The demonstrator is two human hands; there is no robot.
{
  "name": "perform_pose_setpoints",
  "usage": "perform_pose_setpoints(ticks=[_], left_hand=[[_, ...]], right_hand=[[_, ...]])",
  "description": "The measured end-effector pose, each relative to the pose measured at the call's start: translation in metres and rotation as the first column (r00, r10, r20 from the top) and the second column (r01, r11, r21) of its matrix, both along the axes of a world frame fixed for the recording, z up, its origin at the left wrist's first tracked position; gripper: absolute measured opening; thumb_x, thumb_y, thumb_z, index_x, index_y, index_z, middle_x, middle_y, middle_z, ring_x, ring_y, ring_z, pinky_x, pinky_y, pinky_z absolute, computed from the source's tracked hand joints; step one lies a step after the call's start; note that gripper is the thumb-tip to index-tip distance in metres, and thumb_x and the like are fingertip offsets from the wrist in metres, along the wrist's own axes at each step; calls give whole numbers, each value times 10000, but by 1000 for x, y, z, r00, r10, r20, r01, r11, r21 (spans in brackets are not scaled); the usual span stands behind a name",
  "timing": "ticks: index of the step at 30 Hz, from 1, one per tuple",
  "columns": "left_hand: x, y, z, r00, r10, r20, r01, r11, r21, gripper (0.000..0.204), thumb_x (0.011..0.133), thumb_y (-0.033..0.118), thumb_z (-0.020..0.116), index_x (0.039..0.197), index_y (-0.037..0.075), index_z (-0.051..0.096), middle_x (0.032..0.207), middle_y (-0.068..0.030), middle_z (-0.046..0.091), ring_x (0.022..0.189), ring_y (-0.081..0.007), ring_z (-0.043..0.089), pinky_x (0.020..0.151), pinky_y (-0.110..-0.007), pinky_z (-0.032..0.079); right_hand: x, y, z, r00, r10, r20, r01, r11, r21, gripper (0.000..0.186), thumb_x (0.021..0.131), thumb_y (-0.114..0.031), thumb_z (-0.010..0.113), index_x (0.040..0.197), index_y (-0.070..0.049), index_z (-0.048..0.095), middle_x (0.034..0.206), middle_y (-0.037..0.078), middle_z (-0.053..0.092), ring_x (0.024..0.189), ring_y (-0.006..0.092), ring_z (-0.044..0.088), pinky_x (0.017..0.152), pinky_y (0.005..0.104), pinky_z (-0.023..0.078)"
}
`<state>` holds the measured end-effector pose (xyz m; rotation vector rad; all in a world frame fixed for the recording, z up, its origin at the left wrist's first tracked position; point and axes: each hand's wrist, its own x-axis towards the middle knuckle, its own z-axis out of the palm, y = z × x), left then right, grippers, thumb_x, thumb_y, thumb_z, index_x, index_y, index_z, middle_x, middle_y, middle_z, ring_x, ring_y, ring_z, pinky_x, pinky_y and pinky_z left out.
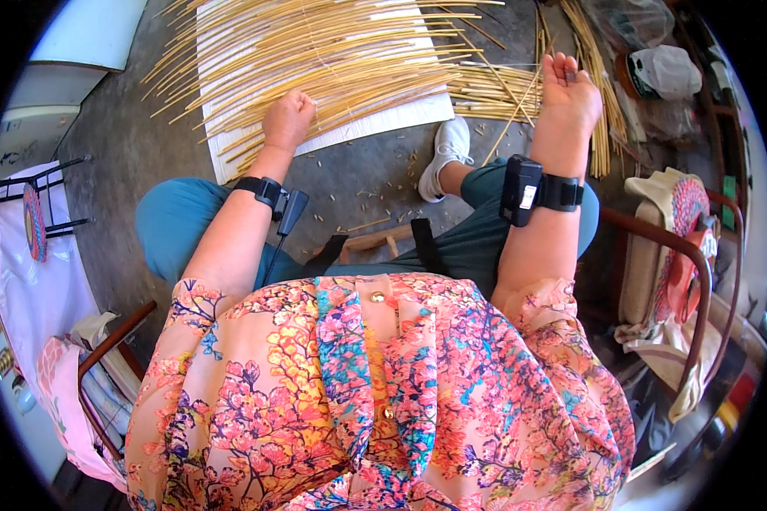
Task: The person weaves a structure using long thin strips of wood, threading a white cord through the wood strips to bind them together while they are laid out on a table.
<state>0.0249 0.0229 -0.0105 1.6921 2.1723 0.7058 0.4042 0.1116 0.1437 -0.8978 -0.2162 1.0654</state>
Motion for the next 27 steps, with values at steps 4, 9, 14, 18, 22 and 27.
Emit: perform_pose_setpoints(ticks=[4,9,14,18,22,27], left_hand=[[1,-1,-1,1000,12,-4,-12,1000,-12,143,766,285,568,726,162,629,668,-115,641,644,-320,623,575,-432,478],[1,0,-1,1000,13,-8,-12,1000,4,139,771,276,563,720,165,630,663,-112,640,638,-316,622,572,-427,483],[1,-2,3,1000,17,-6,-17,1000,9,137,771,273,563,716,167,629,666,-108,641,640,-314,622,572,-425,483],[4,-2,2,999,32,8,-32,999,-1,130,767,267,567,716,165,630,671,-105,642,644,-315,620,572,-424,482],[1,-3,2,998,30,48,-30,999,14,135,769,269,565,723,164,636,680,-111,644,655,-320,621,583,-420,485],[2,0,4,995,43,93,-45,999,18,189,781,307,559,720,149,641,692,-124,647,671,-317,626,600,-416,487]], right_hand=[[2,-14,14,999,19,-37,-17,999,42,170,947,-59,381,887,79,459,872,180,542,831,294,569,947,482,453],[-3,-25,47,992,112,62,-120,982,149,208,959,-106,375,845,56,442,827,156,527,793,283,554,903,508,473],[-15,-64,85,927,357,111,-373,862,341,130,920,-60,457,828,24,494,805,108,536,717,223,536,799,415,501],[-44,-100,113,811,422,404,-562,754,340,109,926,-88,475,910,11,519,803,83,523,707,176,520,752,365,496],[-53,-105,111,722,540,433,-673,693,258,124,935,-102,466,956,6,523,795,73,526,712,168,521,737,351,499],[-52,-102,103,719,585,375,-685,689,237,112,931,-89,467,961,3,523,787,68,529,699,163,527,717,337,506]])
